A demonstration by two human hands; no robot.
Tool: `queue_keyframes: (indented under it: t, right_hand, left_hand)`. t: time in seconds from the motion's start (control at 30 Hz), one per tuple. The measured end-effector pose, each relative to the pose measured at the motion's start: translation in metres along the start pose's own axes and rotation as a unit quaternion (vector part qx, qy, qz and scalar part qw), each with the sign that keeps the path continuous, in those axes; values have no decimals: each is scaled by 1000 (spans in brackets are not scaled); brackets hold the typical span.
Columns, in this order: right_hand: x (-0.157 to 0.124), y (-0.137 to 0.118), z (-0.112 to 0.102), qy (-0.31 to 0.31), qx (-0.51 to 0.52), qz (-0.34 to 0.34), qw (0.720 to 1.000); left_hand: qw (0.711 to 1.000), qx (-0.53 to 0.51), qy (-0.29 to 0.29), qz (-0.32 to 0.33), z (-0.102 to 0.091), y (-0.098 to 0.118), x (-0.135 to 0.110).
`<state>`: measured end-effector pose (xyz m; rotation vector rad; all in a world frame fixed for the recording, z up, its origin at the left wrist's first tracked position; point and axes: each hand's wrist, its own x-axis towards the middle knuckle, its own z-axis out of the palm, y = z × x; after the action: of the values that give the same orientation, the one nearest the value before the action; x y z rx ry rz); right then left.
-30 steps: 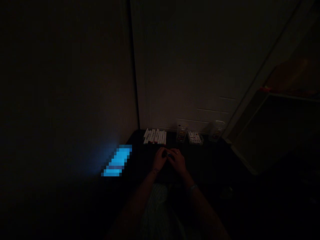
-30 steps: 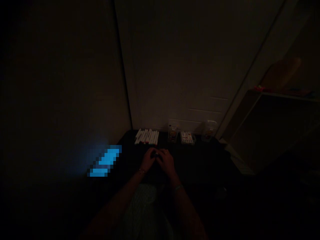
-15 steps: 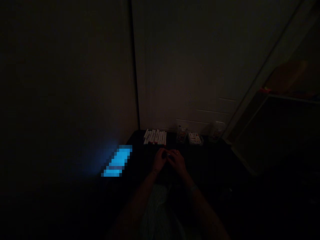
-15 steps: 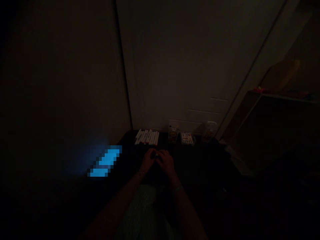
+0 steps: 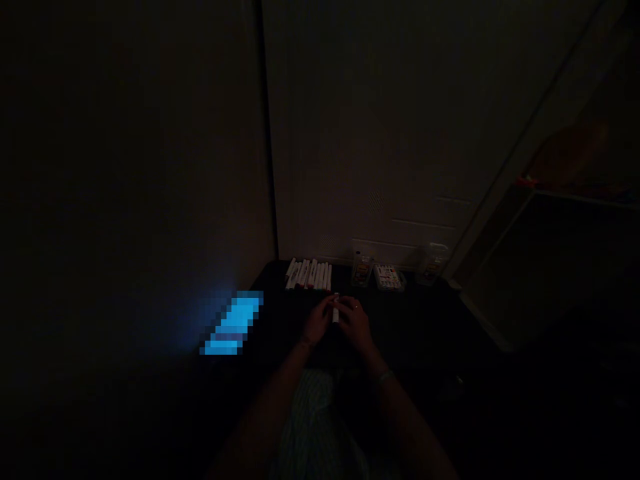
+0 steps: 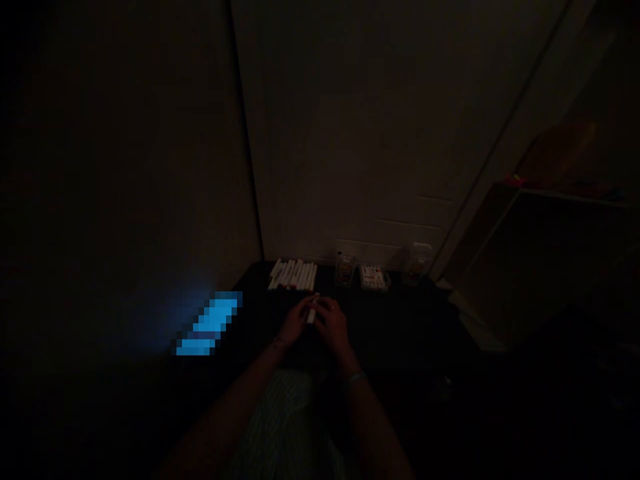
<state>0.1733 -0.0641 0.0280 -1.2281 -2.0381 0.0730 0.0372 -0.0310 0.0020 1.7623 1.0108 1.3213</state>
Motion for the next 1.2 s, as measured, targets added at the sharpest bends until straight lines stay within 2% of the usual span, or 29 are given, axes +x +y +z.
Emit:
queue_keyframes:
  t: [0.2, 0.4, 0.57, 0.8, 0.93, 1.2]
  right_hand:
    - [2, 1, 3, -8, -23, -25, 999]
    - [2, 0, 4, 14, -9, -23, 1000]
    - [1, 3, 8, 61, 57, 21, 996]
    - [2, 11, 14, 120, 148, 101, 977]
    - [2, 13, 15, 109, 165, 119, 973]
    - [0, 11, 16, 42, 151, 142, 977]
  left_hand:
    - [995, -78, 23, -48, -2, -2, 6]
    - [992, -114, 30, -40, -3, 1, 7]
    - [989, -128, 38, -60, -3, 2, 6]
    - [988, -126, 49, -76, -3, 2, 2]
    - [986, -122, 63, -91, -1, 0, 2]
    - [987, -109, 77, -88, 0, -5, 6]
